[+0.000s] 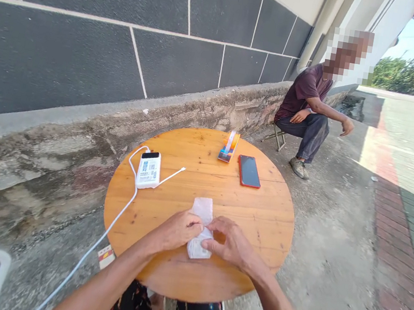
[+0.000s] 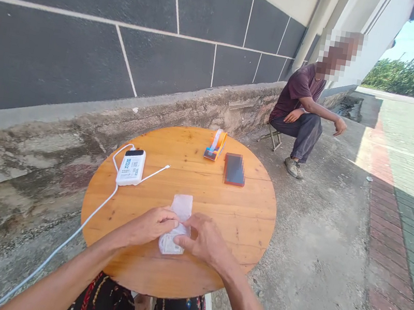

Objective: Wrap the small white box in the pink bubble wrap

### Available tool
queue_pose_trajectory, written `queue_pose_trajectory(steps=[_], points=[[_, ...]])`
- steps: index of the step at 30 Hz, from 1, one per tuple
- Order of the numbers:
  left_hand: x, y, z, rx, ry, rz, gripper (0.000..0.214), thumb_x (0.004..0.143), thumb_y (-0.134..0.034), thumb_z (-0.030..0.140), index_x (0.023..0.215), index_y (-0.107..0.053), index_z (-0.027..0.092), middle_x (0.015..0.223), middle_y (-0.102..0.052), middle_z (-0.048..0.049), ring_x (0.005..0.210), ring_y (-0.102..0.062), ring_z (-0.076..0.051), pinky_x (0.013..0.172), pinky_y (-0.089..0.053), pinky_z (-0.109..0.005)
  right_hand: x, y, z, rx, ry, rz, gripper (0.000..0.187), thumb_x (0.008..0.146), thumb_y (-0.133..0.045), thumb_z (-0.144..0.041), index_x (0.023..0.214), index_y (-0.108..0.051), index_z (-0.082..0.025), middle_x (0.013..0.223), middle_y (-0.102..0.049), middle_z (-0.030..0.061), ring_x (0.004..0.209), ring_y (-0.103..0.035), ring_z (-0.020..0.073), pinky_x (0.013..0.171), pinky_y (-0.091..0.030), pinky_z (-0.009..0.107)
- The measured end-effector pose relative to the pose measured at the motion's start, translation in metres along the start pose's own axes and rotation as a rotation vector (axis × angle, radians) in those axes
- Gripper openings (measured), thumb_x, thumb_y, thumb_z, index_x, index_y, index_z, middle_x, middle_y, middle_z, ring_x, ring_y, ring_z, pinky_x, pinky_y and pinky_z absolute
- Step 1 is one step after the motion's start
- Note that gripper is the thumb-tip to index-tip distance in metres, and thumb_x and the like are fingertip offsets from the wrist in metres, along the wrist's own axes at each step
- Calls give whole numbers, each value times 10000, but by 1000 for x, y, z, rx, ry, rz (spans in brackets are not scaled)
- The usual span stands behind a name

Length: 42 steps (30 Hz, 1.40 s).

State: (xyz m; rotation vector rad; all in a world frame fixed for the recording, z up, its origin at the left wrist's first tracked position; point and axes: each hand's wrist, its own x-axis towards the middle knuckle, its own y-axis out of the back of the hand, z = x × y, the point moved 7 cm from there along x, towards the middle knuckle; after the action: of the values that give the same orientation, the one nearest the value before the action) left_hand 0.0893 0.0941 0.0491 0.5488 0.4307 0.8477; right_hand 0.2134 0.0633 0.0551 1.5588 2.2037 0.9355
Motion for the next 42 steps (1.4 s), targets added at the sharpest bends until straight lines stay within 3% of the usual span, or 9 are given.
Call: queue_pose_trajectory(steps=[4,8,11,14,21,27,32,36,42], points=[[4,-2,-7,-21,24,-9,363,852,-358,325,524,-392,175,548,-339,42,541,-328,-104,517,-239,-242,6,0,2,-54,7,-88,226,829,-618,-410,845,-690,-196,832,-659,23,772,-582,172,716,-411,262],[-6,4,-8,-44,37,82,441,915,-300,390,606,-515,160,610,-459,18,604,-434,-129,565,-313,-245,12,2,3,-88,-2,-146,263,851,-585,-424,783,-694,-193,801,-656,19,748,-576,165,694,-395,251],[-22,11,0,-38,-32,188,336,903,-395,381,887,-650,164,840,-590,-25,755,-531,-156,679,-388,-255,14,2,3,-112,12,-174,291,872,-558,-409,728,-677,-186,786,-650,17,735,-576,160,680,-385,248],[-34,7,4,-37,-65,200,373,799,-572,295,1161,-593,208,1013,-609,-36,817,-559,-161,721,-425,-255,16,1,1,-152,32,-194,298,889,-537,-403,733,-666,-185,778,-645,17,728,-576,158,676,-380,248],[-35,3,1,-79,-72,233,365,783,-542,171,1134,-630,223,1007,-643,-18,856,-574,-160,784,-443,-259,9,-2,-14,-315,80,-143,217,938,-469,-308,1024,-630,-192,910,-656,56,857,-587,198,776,-398,302],[-32,4,-4,-101,-45,237,345,789,-551,202,1118,-652,212,934,-645,-19,798,-561,-157,732,-438,-259,-9,-12,-28,-477,116,-89,476,837,-608,-375,1248,-501,-159,1133,-609,124,1021,-539,281,896,-369,413],[-34,4,-14,-143,-14,302,384,809,-581,305,1174,-612,189,890,-617,-25,742,-540,-148,683,-431,-251,-7,-17,-23,-488,65,-63,381,810,-624,-270,1165,-542,-157,1103,-622,107,980,-561,262,859,-381,376],[-37,4,-23,-210,18,298,476,858,-530,422,1261,-538,168,867,-608,-35,734,-542,-147,671,-432,-254,2,-12,-20,-462,59,-102,346,789,-652,-346,1074,-593,-159,1026,-646,98,929,-587,255,831,-384,354],[-43,3,-22,-257,26,277,539,852,-536,415,1314,-478,143,850,-610,-34,715,-539,-138,656,-434,-248,21,-4,-15,-311,14,-252,304,790,-640,-459,909,-642,-179,827,-668,38,722,-590,188,660,-382,275]])
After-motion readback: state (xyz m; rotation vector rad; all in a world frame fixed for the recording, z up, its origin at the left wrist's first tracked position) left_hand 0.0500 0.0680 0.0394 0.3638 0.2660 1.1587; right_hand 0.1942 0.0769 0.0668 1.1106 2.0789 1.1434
